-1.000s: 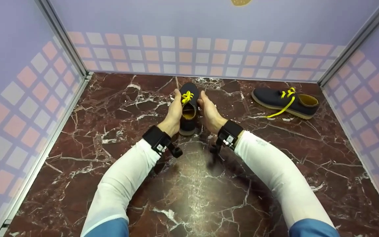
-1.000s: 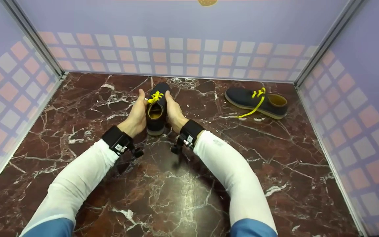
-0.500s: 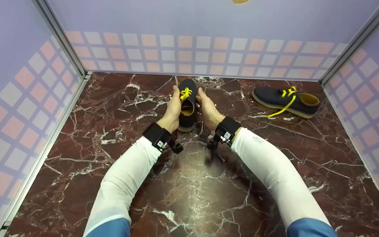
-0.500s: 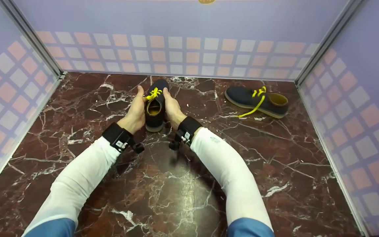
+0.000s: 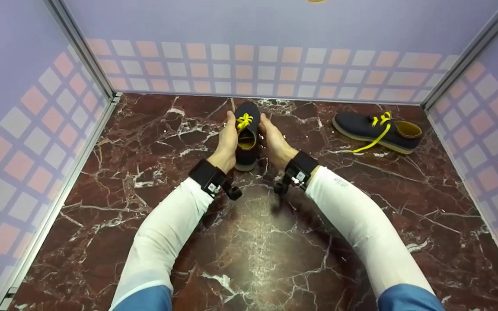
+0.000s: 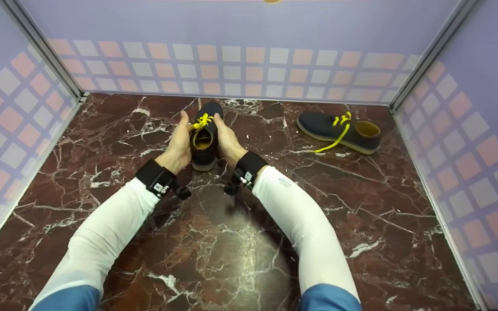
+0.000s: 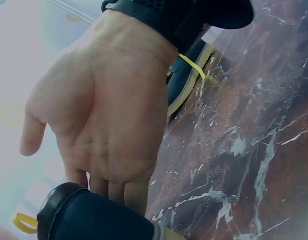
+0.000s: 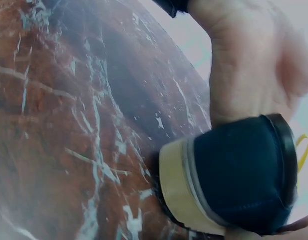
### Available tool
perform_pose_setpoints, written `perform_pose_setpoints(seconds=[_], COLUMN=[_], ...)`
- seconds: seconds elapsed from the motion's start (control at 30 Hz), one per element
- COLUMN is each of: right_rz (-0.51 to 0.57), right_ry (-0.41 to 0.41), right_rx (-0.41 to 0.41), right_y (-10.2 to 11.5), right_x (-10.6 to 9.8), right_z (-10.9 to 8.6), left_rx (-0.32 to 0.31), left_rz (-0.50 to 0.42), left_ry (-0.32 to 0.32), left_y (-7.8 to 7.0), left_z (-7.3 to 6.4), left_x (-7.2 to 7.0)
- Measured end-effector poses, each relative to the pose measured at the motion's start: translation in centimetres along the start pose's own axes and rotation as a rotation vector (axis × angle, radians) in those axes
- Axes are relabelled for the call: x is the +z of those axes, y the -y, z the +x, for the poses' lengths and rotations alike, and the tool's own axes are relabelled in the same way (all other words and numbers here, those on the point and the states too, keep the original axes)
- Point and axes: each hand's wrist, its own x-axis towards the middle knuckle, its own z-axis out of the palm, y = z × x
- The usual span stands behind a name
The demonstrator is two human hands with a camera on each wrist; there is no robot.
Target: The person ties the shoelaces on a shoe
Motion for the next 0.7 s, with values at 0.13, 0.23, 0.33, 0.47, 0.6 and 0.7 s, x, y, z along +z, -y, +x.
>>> perform_pose_setpoints(seconds=[0.13, 0.23, 0.33, 0.47, 0.6, 0.7], right_rz=[0.011, -0.052, -0.148, -0.256, -0.398, -0.477], right_ry=[0.055, 0.057, 0.020, -0.046, -0.135, -0.185], right_rx=[-0.018, -0.054, -0.103, -0.182, -0.229, -0.247], right_y=[0.6, 2.1, 4.2, 5.8, 6.6, 7.0], right_x=[-1.9, -3.1, -3.7, -5.3, -7.1, -8.6], right_z=[0.4, -0.3, -1.8, -2.3, -2.7, -3.1], left_rx=[0.140, 0.312, 0.446, 0.541, 0.575, 0.578], left_rz=[0.117, 0.126, 0.123, 0.132, 0.231, 0.319], left_ry=[-0.061, -0.067, -0.033, 0.060, 0.150, 0.229], left_y=[-0.7, -1.4, -1.4, -0.5, 1.1, 2.4], left_z=[-0.6, -1.8, -3.2, -5.1, -6.6, -7.5], left_x=[-0.1, -0.1, 0.1, 0.7, 1.4, 1.8])
